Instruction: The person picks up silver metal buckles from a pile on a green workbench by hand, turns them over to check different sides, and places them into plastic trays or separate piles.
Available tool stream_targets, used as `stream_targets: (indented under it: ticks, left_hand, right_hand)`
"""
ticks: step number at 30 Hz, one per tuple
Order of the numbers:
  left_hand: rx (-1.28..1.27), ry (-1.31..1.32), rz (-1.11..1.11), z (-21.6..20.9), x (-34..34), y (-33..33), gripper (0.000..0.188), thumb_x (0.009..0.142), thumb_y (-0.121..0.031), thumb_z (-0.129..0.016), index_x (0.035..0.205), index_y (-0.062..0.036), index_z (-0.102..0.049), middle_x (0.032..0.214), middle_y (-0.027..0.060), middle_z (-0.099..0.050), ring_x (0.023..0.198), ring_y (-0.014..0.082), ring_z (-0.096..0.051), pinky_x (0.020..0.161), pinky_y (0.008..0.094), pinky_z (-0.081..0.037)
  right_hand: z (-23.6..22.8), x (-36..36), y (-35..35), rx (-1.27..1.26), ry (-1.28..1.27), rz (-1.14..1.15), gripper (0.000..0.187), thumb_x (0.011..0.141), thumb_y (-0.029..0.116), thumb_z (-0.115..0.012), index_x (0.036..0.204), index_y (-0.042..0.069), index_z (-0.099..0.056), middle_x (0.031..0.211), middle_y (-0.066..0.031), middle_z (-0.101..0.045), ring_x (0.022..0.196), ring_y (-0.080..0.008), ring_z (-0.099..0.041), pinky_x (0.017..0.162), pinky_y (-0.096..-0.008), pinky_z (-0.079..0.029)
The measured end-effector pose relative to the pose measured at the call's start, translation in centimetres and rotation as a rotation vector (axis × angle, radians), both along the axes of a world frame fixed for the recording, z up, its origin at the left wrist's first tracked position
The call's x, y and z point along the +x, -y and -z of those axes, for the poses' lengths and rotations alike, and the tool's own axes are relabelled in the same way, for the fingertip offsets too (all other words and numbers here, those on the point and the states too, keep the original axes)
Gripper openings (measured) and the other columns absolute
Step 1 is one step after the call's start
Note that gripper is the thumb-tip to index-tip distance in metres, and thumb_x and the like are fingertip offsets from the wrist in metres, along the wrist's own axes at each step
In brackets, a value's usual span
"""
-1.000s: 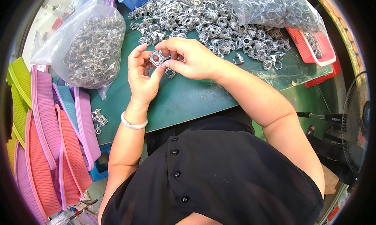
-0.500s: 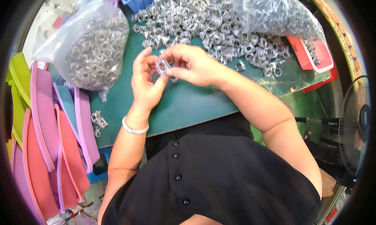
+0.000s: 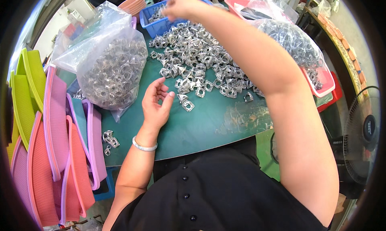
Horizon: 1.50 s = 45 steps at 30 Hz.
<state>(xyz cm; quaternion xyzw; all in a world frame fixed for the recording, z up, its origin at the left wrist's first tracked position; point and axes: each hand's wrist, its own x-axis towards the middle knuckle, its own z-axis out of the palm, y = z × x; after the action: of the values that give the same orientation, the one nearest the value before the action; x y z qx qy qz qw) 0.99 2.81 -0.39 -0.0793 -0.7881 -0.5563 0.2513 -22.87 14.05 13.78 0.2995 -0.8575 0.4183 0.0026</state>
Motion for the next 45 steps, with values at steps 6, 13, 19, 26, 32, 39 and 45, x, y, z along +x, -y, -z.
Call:
stream_targets:
  ticks: [6, 13, 19, 26, 32, 39, 45]
  left_hand:
    - [0.06, 0.014, -0.05, 0.7, -0.4, 1.0, 0.035, 0.075, -0.001, -0.063, 0.108, 0.0015, -0.053, 0.083, 0.0031, -0.053, 0.067, 0.0065, -0.049, 0.059, 0.0187, -0.044]
    - [0.067, 0.013, -0.071, 0.5, -0.3, 0.5, 0.025, 0.073, 0.0, -0.062, 0.098, 0.0005, -0.059, 0.077, 0.0024, -0.055, 0.057, 0.0051, -0.048, 0.052, 0.0182, -0.043]
    - [0.032, 0.076, -0.03, 0.1, 0.1, 0.3, 0.023, 0.077, -0.001, -0.061, 0.1, 0.001, -0.059, 0.081, 0.0007, -0.055, 0.067, 0.0047, -0.05, 0.059, 0.0175, -0.043]
    - [0.002, 0.042, 0.019, -0.2, 0.5, -0.1, 0.022, 0.073, -0.002, -0.064, 0.094, -0.0012, -0.061, 0.076, 0.002, -0.053, 0.059, 0.0063, -0.049, 0.052, 0.0189, -0.042]
    - [0.014, 0.03, 0.123, -0.3, 0.8, -0.6, 0.031, 0.071, -0.003, -0.067, 0.102, -0.0041, -0.059, 0.078, 0.0019, -0.052, 0.062, 0.0075, -0.048, 0.054, 0.0201, -0.042]
    - [0.091, 0.049, 0.222, -0.4, 1.0, -0.5, 0.044, 0.074, 0.0, -0.067, 0.116, -0.0034, -0.053, 0.088, 0.0008, -0.052, 0.07, 0.005, -0.049, 0.061, 0.0174, -0.043]
    - [0.156, -0.031, 0.265, 0.3, 0.4, -0.6, 0.042, 0.075, 0.0, -0.066, 0.115, -0.006, -0.055, 0.08, 0.0006, -0.053, 0.063, 0.0057, -0.049, 0.056, 0.0186, -0.042]
  right_hand:
    - [-0.2, 1.5, 0.5, 0.024, -0.192, -0.147, 0.037, 0.071, 0.016, -0.066, 0.103, 0.0, -0.058, 0.078, -0.0095, -0.064, 0.069, -0.0166, -0.06, 0.065, -0.0292, -0.049]
    - [5.3, 10.0, -5.6, 0.486, -0.307, -0.429, 0.022, 0.075, 0.016, -0.059, 0.092, 0.003, -0.062, 0.082, -0.0146, -0.064, 0.079, -0.0316, -0.061, 0.074, -0.0381, -0.047]
    - [8.3, 13.9, -9.5, 0.751, -0.516, -0.243, 0.02, 0.071, 0.024, -0.066, 0.075, 0.005, -0.064, 0.094, -0.0081, -0.056, 0.096, -0.0258, -0.048, 0.081, -0.0379, -0.041]
    - [9.4, 15.4, -10.5, 0.361, -0.295, -0.165, 0.009, 0.07, 0.01, -0.063, 0.075, 0.004, -0.058, 0.099, -0.0105, -0.056, 0.097, -0.0268, -0.048, 0.085, -0.0369, -0.038]
    - [7.6, 15.8, -9.2, -0.205, 0.559, -0.255, 0.016, 0.081, 0.012, -0.062, 0.091, 0.0, -0.059, 0.086, 0.0005, -0.06, 0.076, -0.0045, -0.053, 0.07, -0.0195, -0.042]
    - [8.4, 16.3, -7.6, -0.3, 0.669, -0.359, 0.015, 0.082, 0.011, -0.061, 0.092, 0.001, -0.059, 0.085, 0.0007, -0.059, 0.078, -0.0056, -0.053, 0.071, -0.0207, -0.043]
    - [8.6, 16.7, -6.9, -0.293, 0.595, -0.384, 0.015, 0.083, 0.012, -0.058, 0.091, 0.0, -0.06, 0.08, -0.0001, -0.06, 0.071, -0.0074, -0.052, 0.065, -0.0222, -0.042]
